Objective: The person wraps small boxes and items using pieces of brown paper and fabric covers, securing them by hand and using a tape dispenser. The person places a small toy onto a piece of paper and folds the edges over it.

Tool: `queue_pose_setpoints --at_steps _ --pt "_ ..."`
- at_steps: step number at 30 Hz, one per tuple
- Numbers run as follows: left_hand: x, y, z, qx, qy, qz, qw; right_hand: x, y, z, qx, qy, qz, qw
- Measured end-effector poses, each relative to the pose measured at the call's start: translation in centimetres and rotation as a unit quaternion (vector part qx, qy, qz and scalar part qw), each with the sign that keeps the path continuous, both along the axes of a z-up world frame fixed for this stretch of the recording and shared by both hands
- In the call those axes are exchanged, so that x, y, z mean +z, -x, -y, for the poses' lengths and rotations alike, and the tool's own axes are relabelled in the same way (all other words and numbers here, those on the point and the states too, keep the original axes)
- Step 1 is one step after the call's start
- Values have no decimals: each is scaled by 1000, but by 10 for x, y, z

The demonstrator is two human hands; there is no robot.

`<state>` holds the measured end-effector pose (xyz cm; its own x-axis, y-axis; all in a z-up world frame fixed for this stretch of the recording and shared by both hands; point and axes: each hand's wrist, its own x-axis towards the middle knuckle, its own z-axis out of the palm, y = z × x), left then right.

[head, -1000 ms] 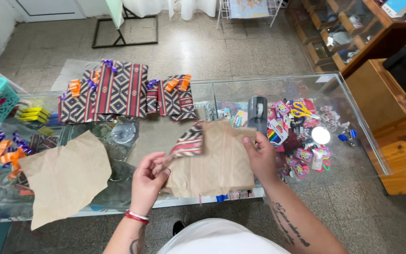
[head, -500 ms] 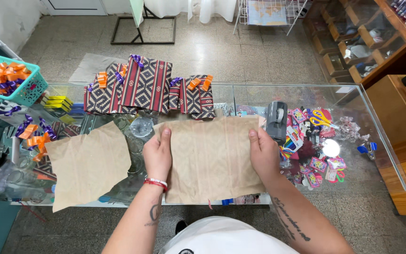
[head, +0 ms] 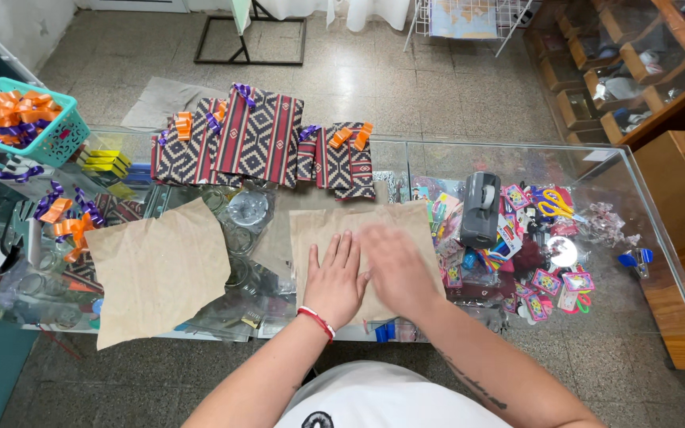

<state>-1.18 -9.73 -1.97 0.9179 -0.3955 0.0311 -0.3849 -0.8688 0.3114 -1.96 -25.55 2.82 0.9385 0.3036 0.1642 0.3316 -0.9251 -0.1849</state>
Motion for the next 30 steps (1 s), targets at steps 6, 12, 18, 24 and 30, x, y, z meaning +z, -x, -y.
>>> queue_pose_setpoints --at_steps 6,12,18,24,30 --pt "-2 -4 -13 0 -38 4 999 -27 -8 12 56 -6 -120 991" --pt "12 -8 -39 91 -43 -18 995 -33 -1 40 -6 64 -68 996" --pt "17 -4 -53 227 -54 -28 972 -45 4 39 -42 67 -34 996" --pt "33 -8 -60 279 134 -58 949 -67 7 40 -59 39 7 997" --pt "67 -7 -112 310 282 -23 908 -52 5 16 -10 -62 30 998"
